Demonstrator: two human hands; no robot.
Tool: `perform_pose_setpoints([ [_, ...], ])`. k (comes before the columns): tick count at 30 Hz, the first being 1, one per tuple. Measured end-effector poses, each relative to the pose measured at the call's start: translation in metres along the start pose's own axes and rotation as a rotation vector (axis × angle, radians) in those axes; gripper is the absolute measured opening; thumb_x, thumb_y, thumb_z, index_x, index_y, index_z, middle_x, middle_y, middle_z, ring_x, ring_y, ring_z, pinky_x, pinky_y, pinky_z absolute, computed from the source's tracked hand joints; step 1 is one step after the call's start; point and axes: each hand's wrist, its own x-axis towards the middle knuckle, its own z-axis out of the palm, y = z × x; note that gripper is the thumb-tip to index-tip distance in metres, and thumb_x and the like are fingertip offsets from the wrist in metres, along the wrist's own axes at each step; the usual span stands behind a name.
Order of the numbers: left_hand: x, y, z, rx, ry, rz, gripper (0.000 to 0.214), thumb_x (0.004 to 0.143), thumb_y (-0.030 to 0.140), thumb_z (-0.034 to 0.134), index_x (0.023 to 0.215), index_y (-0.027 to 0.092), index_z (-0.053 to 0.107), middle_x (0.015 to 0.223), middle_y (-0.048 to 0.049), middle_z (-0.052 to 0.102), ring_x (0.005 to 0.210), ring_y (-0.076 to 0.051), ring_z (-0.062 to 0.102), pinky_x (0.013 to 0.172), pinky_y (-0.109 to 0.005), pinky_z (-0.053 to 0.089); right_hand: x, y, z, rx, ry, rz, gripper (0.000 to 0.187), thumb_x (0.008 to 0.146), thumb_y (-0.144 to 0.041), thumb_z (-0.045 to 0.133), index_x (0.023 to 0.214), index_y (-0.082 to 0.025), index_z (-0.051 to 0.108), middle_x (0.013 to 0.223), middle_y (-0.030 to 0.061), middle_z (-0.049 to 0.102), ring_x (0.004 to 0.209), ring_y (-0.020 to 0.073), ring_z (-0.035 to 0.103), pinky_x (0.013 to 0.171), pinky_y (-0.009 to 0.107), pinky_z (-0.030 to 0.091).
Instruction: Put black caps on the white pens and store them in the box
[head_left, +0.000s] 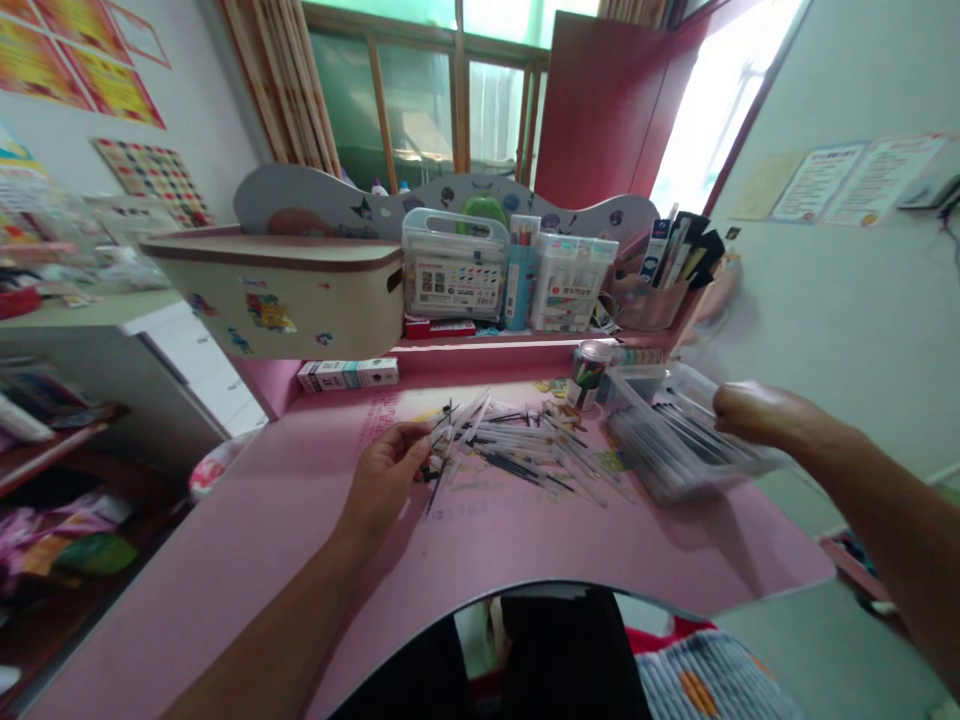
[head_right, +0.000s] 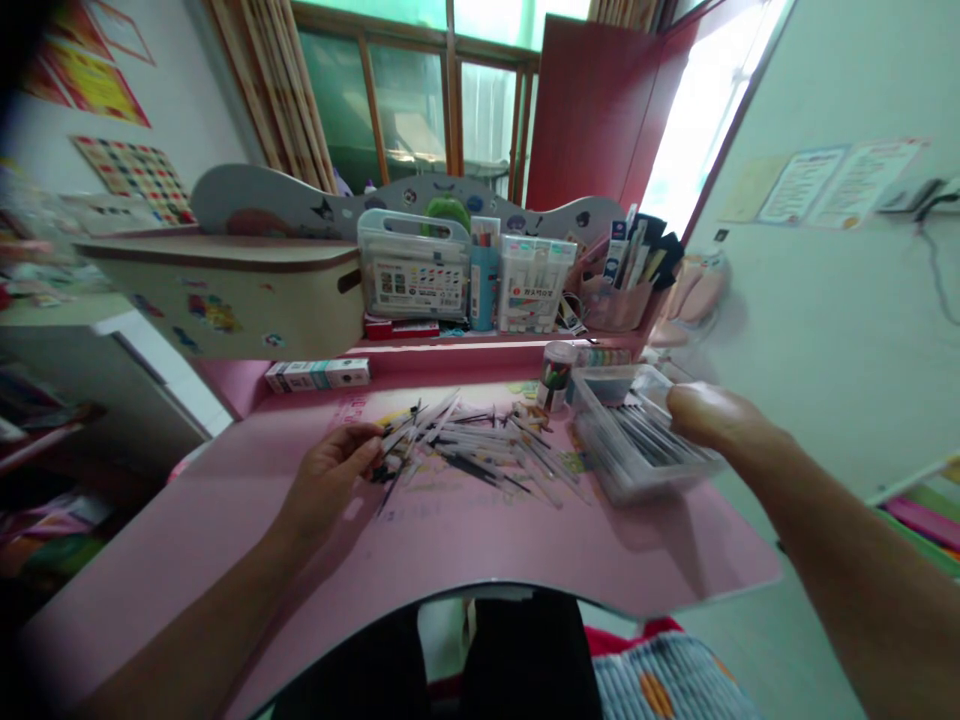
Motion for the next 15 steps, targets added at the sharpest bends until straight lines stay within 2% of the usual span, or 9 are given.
perform_pose_setpoints([
  [3, 0.001, -0.001, -0.002, 0.014, -0.006, -0.003, 0.029, 0.068, 0.036, 0.081, 0.088, 0.017, 0.069, 0.066, 0.0000, 0.066, 0.058, -0.012, 0.058, 0.055, -0.022, 0.045, -0.006, -0.006, -0.002, -0.192, -0.264, 0.056, 0.036, 0.065, 0.005, 0.069, 0.037, -0.012, 0.057, 0.041, 0.0070, 0.053, 0.038, 0.0041, 0.037, 0.054, 0.037, 0.024],
  [5, 0.001, 0.001, -0.003, 0.017, 0.002, 0.000, 0.028, 0.067, 0.034, 0.081, 0.086, 0.017, 0.069, 0.065, 0.0002, 0.066, 0.057, -0.012, 0.057, 0.055, -0.022, 0.044, -0.009, -0.017, -0.007, -0.316, -0.379, 0.080, 0.034, 0.066, 0.004, 0.067, 0.039, -0.014, 0.057, 0.051, 0.0121, 0.060, 0.045, 0.0088, 0.046, 0.056, 0.037, 0.028],
  [8, -0.001, 0.005, -0.001, 0.012, 0.010, 0.004, 0.025, 0.066, 0.033, 0.080, 0.082, 0.017, 0.069, 0.063, 0.0002, 0.065, 0.056, -0.012, 0.056, 0.055, -0.022, 0.044, -0.011, -0.033, -0.012, -0.366, -0.404, 0.121, 0.034, 0.076, -0.003, 0.060, 0.045, -0.015, 0.058, 0.063, 0.0188, 0.066, 0.055, 0.0148, 0.057, 0.058, 0.037, 0.032],
  [11, -0.002, 0.008, -0.001, 0.025, 0.013, 0.010, 0.022, 0.067, 0.031, 0.079, 0.080, 0.017, 0.069, 0.063, -0.0002, 0.065, 0.056, -0.012, 0.056, 0.055, -0.023, 0.044, -0.013, -0.045, -0.012, -0.361, -0.385, 0.236, 0.037, 0.085, -0.011, 0.053, 0.048, -0.015, 0.060, 0.069, 0.0218, 0.068, 0.060, 0.0177, 0.062, 0.059, 0.037, 0.033],
  [15, -0.001, 0.009, -0.004, 0.047, 0.028, 0.023, 0.020, 0.069, 0.031, 0.076, 0.081, 0.017, 0.069, 0.062, 0.0005, 0.063, 0.056, -0.012, 0.055, 0.055, -0.022, 0.042, -0.012, -0.051, -0.012, -0.471, -0.433, 0.262, 0.038, 0.083, -0.010, 0.056, 0.046, -0.016, 0.058, 0.076, 0.0242, 0.071, 0.070, 0.0207, 0.067, 0.062, 0.036, 0.035],
])
